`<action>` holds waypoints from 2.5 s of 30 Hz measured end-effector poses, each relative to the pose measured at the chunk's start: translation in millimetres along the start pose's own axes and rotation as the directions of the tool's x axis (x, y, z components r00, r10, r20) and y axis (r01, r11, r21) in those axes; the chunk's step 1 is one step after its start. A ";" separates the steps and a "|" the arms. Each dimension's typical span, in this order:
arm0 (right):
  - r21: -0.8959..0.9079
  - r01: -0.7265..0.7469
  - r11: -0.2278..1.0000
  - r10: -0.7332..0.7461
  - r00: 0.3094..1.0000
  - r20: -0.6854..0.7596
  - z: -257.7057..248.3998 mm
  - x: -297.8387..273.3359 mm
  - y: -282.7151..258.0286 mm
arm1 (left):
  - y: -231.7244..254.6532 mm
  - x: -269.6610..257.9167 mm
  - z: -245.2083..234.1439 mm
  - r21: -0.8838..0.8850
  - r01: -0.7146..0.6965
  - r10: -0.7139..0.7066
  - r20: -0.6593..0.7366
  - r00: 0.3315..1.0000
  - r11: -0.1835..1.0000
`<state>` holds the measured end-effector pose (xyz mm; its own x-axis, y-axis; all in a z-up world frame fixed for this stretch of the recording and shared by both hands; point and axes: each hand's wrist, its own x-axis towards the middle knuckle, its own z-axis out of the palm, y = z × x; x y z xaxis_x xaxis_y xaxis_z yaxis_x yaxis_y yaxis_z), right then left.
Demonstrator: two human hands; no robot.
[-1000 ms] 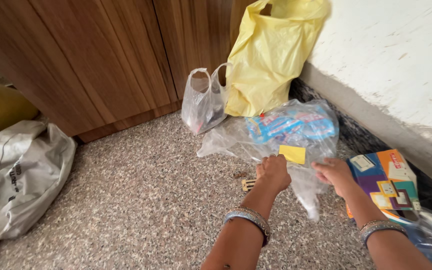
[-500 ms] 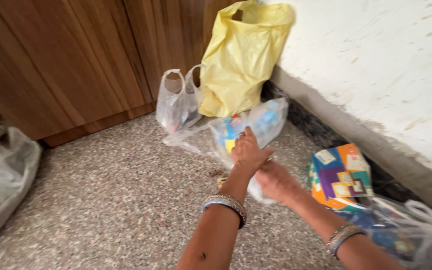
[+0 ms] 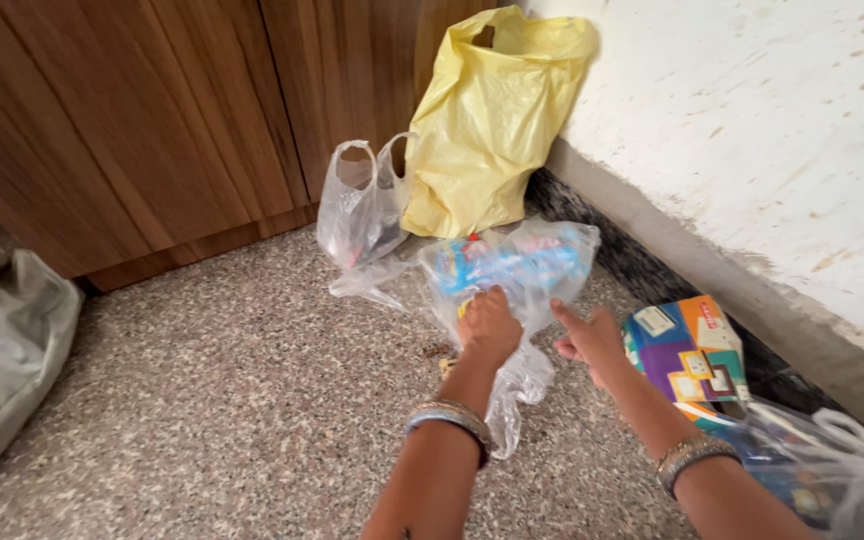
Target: The person sits on the floor and sorts various electrical supplies, including small plastic connectors and larger PVC fittings, from a cardboard box and the floor into clear plastic bags. They handle the items one by one, placing them into bags and tying the bags closed.
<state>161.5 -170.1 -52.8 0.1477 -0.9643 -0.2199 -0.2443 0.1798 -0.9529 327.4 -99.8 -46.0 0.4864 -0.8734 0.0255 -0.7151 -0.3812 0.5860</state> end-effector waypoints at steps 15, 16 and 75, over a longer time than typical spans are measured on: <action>-0.354 0.098 0.930 0.220 0.623 0.751 52.5 -86.9 -26.2 | -2.7 -2.1 -14.9 0.180 0.073 -0.084 0.054 0.995 0.981; -0.444 0.069 0.894 0.311 0.616 0.723 44.0 -75.4 -26.2 | -8.6 -0.5 -9.2 0.202 0.071 -0.087 0.070 0.994 0.977; -0.262 0.760 0.595 -0.740 0.645 0.190 180.4 -223.5 -264.4 | -115.3 -118.7 -389.3 -0.116 -0.122 -0.036 -0.855 0.518 0.986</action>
<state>366.0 33.0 210.5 0.4585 -0.7178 0.5240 -0.2838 -0.6770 -0.6791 547.5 165.9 198.8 0.7069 -0.1796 0.6841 -0.7062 -0.2339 0.6683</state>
